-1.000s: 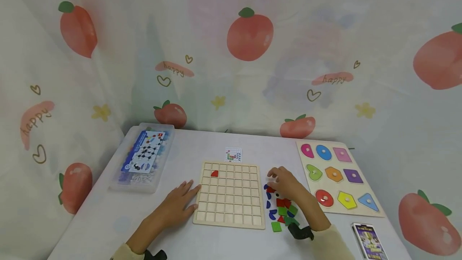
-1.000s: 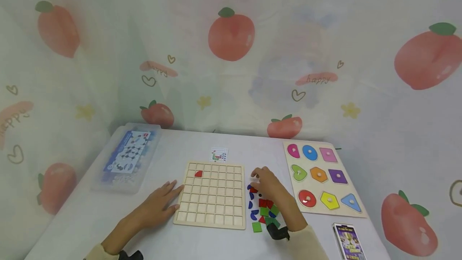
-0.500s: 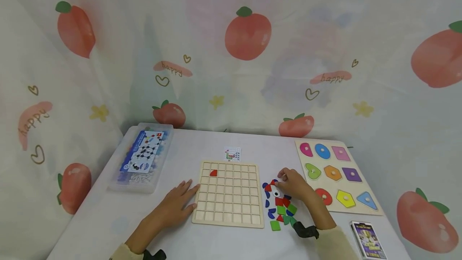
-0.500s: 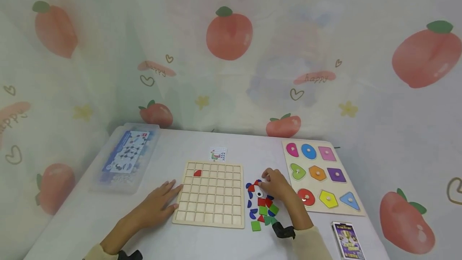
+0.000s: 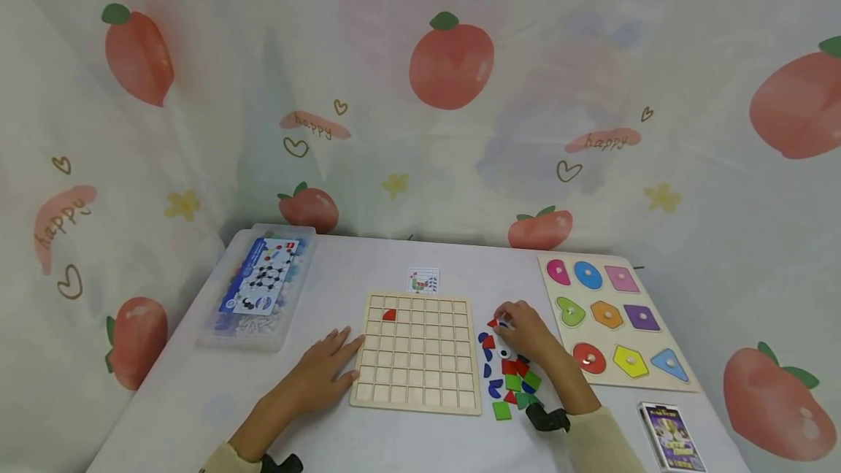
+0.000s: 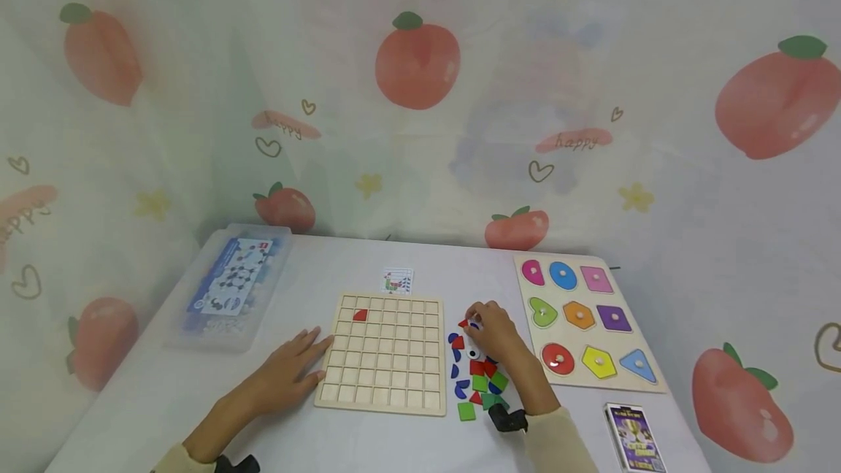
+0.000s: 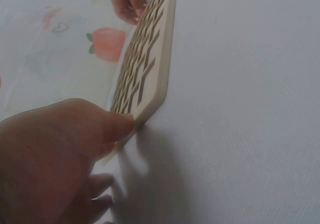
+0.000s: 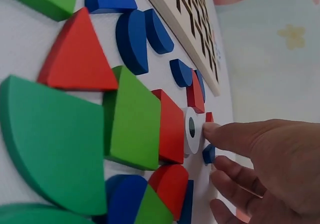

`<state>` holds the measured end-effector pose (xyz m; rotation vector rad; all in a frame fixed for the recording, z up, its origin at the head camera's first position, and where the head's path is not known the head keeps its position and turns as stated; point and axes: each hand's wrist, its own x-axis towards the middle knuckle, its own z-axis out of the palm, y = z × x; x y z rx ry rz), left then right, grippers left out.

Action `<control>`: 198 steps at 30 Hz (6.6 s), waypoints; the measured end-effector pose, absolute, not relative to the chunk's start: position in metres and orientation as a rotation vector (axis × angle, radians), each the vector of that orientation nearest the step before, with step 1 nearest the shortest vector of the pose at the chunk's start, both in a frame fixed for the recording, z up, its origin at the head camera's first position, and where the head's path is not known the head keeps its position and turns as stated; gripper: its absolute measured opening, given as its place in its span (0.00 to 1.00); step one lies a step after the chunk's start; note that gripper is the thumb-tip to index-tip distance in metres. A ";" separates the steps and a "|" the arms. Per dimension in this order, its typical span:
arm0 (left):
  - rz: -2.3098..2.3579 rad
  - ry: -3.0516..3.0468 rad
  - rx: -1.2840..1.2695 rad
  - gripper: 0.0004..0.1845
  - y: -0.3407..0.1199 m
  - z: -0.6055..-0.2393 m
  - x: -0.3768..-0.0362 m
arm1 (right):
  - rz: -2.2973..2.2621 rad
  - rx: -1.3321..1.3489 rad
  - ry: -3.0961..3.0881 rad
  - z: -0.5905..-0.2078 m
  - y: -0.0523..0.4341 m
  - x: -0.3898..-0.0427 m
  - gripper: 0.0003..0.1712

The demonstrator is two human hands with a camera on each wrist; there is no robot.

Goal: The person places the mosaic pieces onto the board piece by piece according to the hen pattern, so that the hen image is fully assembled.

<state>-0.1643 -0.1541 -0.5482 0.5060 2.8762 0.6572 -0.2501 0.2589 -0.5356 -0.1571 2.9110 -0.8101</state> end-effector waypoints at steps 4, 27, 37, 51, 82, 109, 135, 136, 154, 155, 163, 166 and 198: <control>0.657 2.879 0.514 0.33 -0.154 -0.547 -0.164 | -0.818 -0.167 2.926 -0.538 0.258 -0.252 0.11; 0.673 2.863 0.523 0.33 -0.156 -0.549 -0.165 | -0.811 -0.535 2.959 -0.518 0.118 -0.243 0.10; 0.668 2.856 0.565 0.34 -0.160 -0.556 -0.168 | -0.727 -0.748 2.998 -0.527 0.061 -0.236 0.13; 0.642 2.866 0.560 0.34 -0.161 -0.556 -0.168 | -0.723 -0.793 2.992 -0.532 0.055 -0.237 0.16; 0.650 2.866 0.526 0.34 -0.158 -0.554 -0.167 | -0.760 -0.652 2.976 -0.517 0.076 -0.237 0.13; 0.646 2.869 0.507 0.34 -0.159 -0.557 -0.166 | -0.648 -0.050 2.790 -0.509 0.250 -0.211 0.13; 0.633 2.872 0.517 0.34 -0.156 -0.554 -0.166 | -0.863 0.020 2.762 -0.517 0.261 -0.228 0.14; 0.633 2.873 0.517 0.34 -0.156 -0.554 -0.166 | -0.861 -0.006 2.756 -0.516 0.263 -0.228 0.15; 0.648 2.871 0.508 0.34 -0.156 -0.557 -0.166 | -0.895 -0.066 2.838 -0.532 0.263 -0.224 0.16; 0.651 2.871 0.508 0.34 -0.156 -0.556 -0.166 | -0.894 -0.072 2.849 -0.533 0.262 -0.224 0.16; 0.646 2.876 0.506 0.34 -0.155 -0.553 -0.166 | -0.895 -0.124 2.903 -0.533 0.255 -0.226 0.16; 0.654 2.874 0.505 0.34 -0.155 -0.553 -0.165 | -0.926 -0.129 2.896 -0.527 0.244 -0.228 0.17; 0.646 2.863 0.533 0.35 -0.159 -0.558 -0.168 | -0.850 -0.465 2.901 -0.526 0.066 -0.237 0.12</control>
